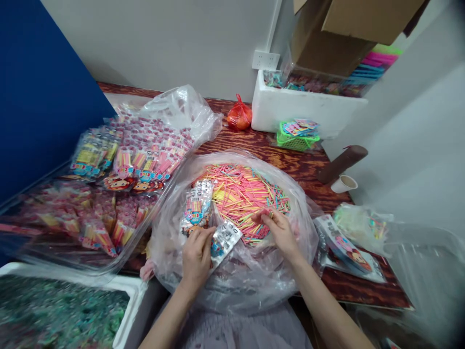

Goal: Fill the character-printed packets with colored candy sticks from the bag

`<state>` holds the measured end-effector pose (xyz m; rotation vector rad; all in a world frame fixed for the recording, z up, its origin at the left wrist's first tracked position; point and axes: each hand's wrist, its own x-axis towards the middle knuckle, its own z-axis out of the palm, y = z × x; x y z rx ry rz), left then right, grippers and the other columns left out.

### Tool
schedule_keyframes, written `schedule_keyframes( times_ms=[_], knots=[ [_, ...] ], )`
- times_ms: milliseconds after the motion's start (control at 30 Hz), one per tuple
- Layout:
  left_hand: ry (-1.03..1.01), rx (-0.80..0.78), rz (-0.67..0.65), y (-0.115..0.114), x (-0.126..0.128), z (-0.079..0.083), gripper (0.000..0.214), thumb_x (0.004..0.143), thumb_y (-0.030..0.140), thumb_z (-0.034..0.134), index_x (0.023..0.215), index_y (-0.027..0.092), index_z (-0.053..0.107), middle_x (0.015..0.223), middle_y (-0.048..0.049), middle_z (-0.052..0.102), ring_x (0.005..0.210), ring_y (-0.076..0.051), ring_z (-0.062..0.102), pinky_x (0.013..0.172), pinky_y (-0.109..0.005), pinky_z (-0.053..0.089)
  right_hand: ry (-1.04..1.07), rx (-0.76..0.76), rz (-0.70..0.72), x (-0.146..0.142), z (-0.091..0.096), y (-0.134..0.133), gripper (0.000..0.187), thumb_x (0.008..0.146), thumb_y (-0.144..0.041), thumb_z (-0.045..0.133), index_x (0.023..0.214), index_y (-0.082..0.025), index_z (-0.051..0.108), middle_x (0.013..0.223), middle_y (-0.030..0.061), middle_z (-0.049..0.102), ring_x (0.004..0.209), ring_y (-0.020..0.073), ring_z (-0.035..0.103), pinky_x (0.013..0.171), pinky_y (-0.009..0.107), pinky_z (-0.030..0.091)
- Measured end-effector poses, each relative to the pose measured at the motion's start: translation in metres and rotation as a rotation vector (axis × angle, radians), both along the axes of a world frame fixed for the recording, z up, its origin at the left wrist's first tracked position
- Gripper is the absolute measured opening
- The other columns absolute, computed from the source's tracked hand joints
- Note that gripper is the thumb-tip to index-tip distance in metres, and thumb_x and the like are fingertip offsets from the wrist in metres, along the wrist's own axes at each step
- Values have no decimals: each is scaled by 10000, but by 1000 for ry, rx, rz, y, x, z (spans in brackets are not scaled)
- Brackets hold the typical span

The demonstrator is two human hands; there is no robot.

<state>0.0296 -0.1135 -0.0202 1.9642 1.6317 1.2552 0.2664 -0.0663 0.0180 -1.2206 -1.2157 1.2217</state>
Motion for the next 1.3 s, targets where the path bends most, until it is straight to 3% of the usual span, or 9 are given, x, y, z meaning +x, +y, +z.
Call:
schedule_keyframes(
  times_ms=[167,267,333,500,900,967,1067,1167,1300],
  knots=[
    [-74,35,52,-1,-2,27,126,923,197,520,970,180,636,874,-43,700,807,-167,666,742,-287,522,-7,-45,154,-25,-5,-17,163,861,-346,588,896,-202,656,733,5,655,733,163,610,728,278,468],
    [-77,58,-111,-6,2,45,139,923,135,493,962,187,617,877,-51,706,817,-160,671,741,-285,531,-22,-61,258,-35,-8,-23,187,873,-321,566,972,-206,675,749,-1,650,736,159,600,726,269,461],
    [-65,100,-266,-8,7,52,176,915,84,468,996,179,592,1086,-111,693,1046,-201,640,883,-353,521,-13,-51,334,-41,-7,-26,204,870,-323,570,991,-206,685,812,12,669,782,173,612,752,279,470],
    [99,143,-520,-6,19,48,237,887,4,419,1028,149,543,1365,-181,545,1341,-231,435,1071,-436,424,25,11,413,-52,-3,-30,253,863,-368,599,1045,-212,682,874,29,689,854,211,621,783,306,493],
    [146,162,-525,-11,20,40,266,895,19,380,1036,161,555,1417,-153,507,1373,-232,392,1095,-474,392,19,49,395,-49,-18,-30,238,889,-375,585,1053,-222,664,989,35,672,914,201,617,834,301,476],
    [37,112,-468,-11,15,41,243,900,47,410,1027,170,576,1347,-143,572,1315,-238,466,1053,-446,429,-23,58,386,-48,-17,-31,206,877,-360,602,1005,-216,673,933,31,670,887,199,611,814,297,471],
    [-185,-50,-217,-9,2,41,154,909,137,483,956,185,622,1044,-84,695,1015,-192,638,872,-324,508,-82,47,346,-45,-14,-31,166,906,-319,552,882,-210,676,836,22,654,829,182,603,787,285,461],
    [-403,-235,8,-6,-7,35,94,871,246,577,847,187,646,805,-12,665,772,-149,625,719,-250,489,-89,50,350,-46,-10,-32,188,929,-283,511,855,-206,666,819,21,644,814,168,604,776,275,454],
    [-648,-362,100,0,-11,23,143,815,319,630,815,182,670,741,13,646,708,-135,588,668,-228,458,-81,83,357,-50,-8,-33,188,937,-275,505,881,-205,670,834,28,644,829,168,605,782,281,454]
  ],
)
